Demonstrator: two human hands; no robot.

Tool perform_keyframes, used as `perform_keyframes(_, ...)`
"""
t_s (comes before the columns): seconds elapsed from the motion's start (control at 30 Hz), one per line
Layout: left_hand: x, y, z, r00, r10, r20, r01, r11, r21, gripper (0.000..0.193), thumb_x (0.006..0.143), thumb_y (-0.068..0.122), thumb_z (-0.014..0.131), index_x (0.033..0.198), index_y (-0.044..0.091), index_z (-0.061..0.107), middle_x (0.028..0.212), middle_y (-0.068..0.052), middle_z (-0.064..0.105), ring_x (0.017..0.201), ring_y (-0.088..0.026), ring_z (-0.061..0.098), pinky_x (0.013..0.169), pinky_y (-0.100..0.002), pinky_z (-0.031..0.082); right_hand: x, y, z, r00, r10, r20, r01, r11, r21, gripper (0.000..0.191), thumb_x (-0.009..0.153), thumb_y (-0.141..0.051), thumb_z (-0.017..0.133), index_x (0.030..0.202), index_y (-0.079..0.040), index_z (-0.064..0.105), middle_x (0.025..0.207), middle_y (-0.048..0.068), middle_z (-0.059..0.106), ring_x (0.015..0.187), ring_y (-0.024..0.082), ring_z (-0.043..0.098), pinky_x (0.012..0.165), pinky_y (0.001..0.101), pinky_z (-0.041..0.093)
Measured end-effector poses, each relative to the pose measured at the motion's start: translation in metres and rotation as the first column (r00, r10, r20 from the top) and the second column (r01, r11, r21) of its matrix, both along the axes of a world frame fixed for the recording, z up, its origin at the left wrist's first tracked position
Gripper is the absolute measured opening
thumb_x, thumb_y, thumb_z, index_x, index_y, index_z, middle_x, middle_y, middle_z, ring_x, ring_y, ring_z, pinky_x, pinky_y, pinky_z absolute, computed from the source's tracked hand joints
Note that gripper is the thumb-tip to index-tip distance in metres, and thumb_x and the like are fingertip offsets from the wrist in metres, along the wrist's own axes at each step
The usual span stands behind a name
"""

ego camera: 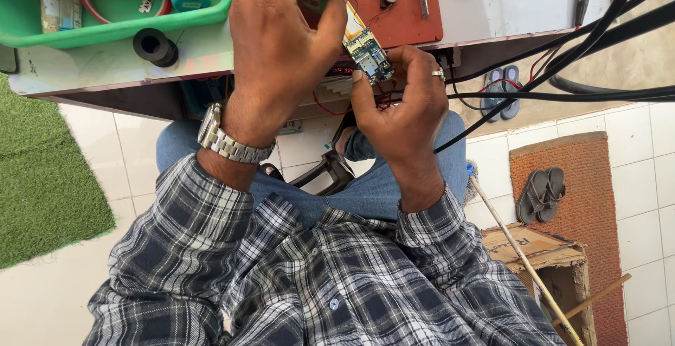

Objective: The person sits on a chair and repairs a mobile phone motherboard, using a small blade to scrape the board held against the edge of the workbench. He then connects a flex cable to the board, presses components onto it, and finally holds a soldering iron with a ring-shaped part in his other hand.

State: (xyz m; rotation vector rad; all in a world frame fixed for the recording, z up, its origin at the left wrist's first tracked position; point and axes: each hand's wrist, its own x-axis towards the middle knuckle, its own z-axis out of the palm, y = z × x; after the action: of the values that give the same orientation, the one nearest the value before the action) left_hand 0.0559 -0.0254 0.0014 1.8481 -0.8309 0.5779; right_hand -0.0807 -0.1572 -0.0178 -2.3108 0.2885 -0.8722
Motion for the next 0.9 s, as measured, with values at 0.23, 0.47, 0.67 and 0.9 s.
perform_keyframes(0.23,0.007,-0.008,-0.003,0.991,0.08,0.102,-0.089,0.993,0.08,0.035,0.093,0.015,0.081,0.111,-0.002,0.056,0.104,-0.022,0.057,0.097,-0.043,0.056,0.082,-0.053,0.046,-0.011,-0.015,0.001,1.0,-0.004,0.009,0.004,1.0,0.002,0.037,0.095,-0.013,0.084,0.118,0.0,0.057,0.105,0.009,0.063,0.083,0.016,0.068,0.073,0.031,0.058)
perform_keyframes(0.47,-0.05,0.019,0.028,0.998,0.044,-0.036,-0.04,0.993,0.11,0.043,0.099,0.009,0.077,0.128,-0.011,0.051,0.116,-0.025,0.059,0.107,-0.04,0.061,0.091,-0.045,0.053,-0.011,-0.016,0.0,1.0,0.013,0.017,-0.013,1.0,-0.001,0.039,0.094,-0.014,0.085,0.117,0.001,0.057,0.105,0.008,0.061,0.082,0.016,0.066,0.072,0.0308,0.056)
perform_keyframes(0.67,-0.079,0.014,-0.006,0.372,-0.488,-0.79,0.236,0.872,-0.428,0.03,0.1,0.021,0.069,0.119,-0.002,0.068,0.098,-0.003,0.076,0.086,-0.007,0.073,0.073,-0.023,0.064,-0.013,-0.014,-0.001,1.0,0.02,0.006,-0.02,0.999,-0.034,0.039,0.094,-0.016,0.086,0.116,0.0,0.057,0.104,0.007,0.059,0.078,0.013,0.062,0.064,0.0283,0.05)
perform_keyframes(0.9,-0.068,-0.005,-0.031,0.085,-0.737,-0.671,-0.007,0.673,-0.74,0.023,0.105,0.02,0.067,0.113,-0.002,0.071,0.091,-0.004,0.073,0.078,-0.008,0.069,0.066,-0.023,0.056,-0.025,-0.007,0.001,0.999,0.045,0.002,-0.045,0.999,-0.024,0.039,0.097,-0.017,0.086,0.116,-0.001,0.056,0.102,0.007,0.06,0.074,0.012,0.064,0.059,0.0245,0.052)
